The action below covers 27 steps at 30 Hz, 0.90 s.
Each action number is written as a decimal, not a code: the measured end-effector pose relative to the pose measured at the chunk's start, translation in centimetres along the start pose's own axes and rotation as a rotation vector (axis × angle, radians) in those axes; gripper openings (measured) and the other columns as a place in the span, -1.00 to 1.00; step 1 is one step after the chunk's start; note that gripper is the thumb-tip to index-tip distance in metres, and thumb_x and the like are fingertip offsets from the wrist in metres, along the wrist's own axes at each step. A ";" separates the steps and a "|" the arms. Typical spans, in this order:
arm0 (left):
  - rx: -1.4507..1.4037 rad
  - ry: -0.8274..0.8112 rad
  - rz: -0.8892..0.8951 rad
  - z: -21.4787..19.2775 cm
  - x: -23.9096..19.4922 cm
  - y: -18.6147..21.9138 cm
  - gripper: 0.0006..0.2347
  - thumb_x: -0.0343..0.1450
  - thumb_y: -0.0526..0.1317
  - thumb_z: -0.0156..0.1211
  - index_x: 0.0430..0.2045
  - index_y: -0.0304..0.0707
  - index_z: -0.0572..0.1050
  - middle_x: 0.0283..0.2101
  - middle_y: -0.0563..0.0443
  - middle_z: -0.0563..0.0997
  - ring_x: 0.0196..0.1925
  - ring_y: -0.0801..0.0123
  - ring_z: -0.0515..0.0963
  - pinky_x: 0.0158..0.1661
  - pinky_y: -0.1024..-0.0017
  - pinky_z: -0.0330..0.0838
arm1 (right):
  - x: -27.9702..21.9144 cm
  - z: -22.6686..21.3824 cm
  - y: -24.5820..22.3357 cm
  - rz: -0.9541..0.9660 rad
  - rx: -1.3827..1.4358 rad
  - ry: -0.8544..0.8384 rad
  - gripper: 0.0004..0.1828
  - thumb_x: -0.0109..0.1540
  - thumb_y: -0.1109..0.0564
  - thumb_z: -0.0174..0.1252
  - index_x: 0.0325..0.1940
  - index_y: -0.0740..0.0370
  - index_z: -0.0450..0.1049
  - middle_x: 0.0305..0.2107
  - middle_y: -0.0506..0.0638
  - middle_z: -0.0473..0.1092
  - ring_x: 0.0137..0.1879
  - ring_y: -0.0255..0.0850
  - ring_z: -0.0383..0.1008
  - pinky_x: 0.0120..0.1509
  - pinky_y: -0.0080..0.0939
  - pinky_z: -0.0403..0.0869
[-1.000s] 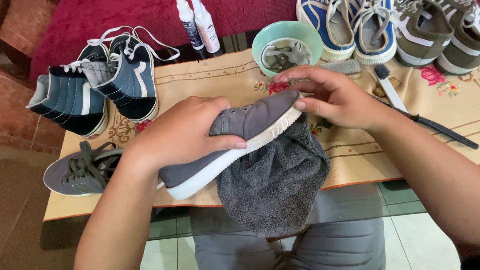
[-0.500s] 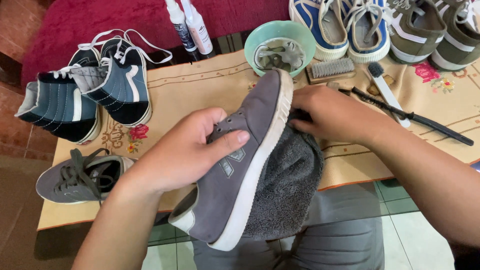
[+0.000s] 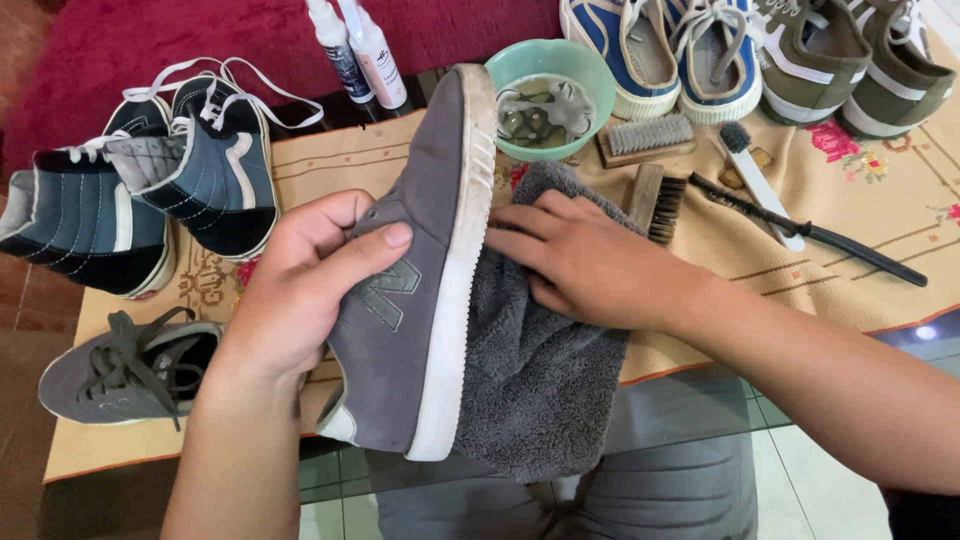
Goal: The person scrubs the sole and upper of a grey sneaker using a wooden brush and a black-handled brush, then wipes the shoe with a grey cloth. The person repeats the scrubbing on the upper part of the shoe.
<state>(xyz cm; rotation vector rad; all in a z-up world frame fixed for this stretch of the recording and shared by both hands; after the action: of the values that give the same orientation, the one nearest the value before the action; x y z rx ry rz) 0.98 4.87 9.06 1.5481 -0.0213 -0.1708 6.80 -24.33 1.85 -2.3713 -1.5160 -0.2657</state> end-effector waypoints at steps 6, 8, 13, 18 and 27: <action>0.046 -0.070 0.037 0.0 -0.5 0.3 -0.75 0.59 -0.25 0.48 -0.45 -0.15 0.51 -0.43 0.15 0.63 -0.43 0.61 0.54 -0.42 0.59 0.37 | 2.3 1.0 0.5 0.065 0.281 -0.044 -0.42 0.16 0.17 0.34 0.30 0.21 0.65 0.29 0.24 0.57 0.19 0.39 0.66 0.15 0.37 0.58; 0.029 -0.075 0.054 -0.1 -1.0 0.7 -0.73 0.59 -0.25 0.47 -0.46 -0.13 0.46 -0.46 0.20 0.55 -0.46 0.64 0.48 -0.45 0.59 0.30 | 2.4 0.9 0.1 0.074 0.376 0.169 -0.51 0.21 0.31 0.26 0.25 0.30 0.60 0.21 0.21 0.52 0.24 0.25 0.62 0.28 0.18 0.54; 0.032 -0.061 0.187 -0.4 -2.0 2.2 -0.72 0.59 -0.25 0.42 -0.47 -0.10 0.40 -0.48 0.24 0.47 -0.47 0.66 0.42 -0.45 0.62 0.25 | 1.6 1.3 0.1 0.068 0.550 0.182 0.00 0.50 0.40 0.11 0.95 0.30 -0.21 0.89 0.35 -0.05 0.99 0.21 0.01 1.04 0.08 0.07; -0.010 0.020 0.216 -1.2 -2.0 1.8 -0.80 0.59 -0.25 0.42 -0.39 -0.15 0.49 -0.48 0.17 0.58 -0.52 0.62 0.50 -0.51 0.60 0.36 | 1.9 -0.7 -1.0 -0.023 0.245 0.207 -0.59 0.57 0.16 0.23 0.47 0.41 0.54 0.52 0.25 0.51 0.50 0.30 0.44 0.65 0.33 0.46; 0.272 -0.014 -0.220 3.0 1.1 -2.1 -0.86 0.67 -0.15 0.39 -0.23 -0.17 0.67 -0.29 0.12 0.77 -0.28 0.54 0.70 -0.28 0.44 0.62 | 0.0 -0.5 0.1 0.135 0.299 -0.074 -0.66 0.34 0.15 0.42 0.16 0.34 0.57 0.10 0.32 0.55 0.13 0.34 0.63 0.23 0.25 0.57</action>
<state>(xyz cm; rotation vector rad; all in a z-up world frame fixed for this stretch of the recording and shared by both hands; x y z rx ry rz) 1.49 1.77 6.92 1.8200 0.1192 -0.3651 6.90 -24.57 2.30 -2.2498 -1.3130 0.0766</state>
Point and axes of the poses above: each hand's wrist, its own x-axis towards the middle knuckle, its own z-axis out of the palm, y = z × x, the point moved 2 cm from there along x, towards the middle knuckle
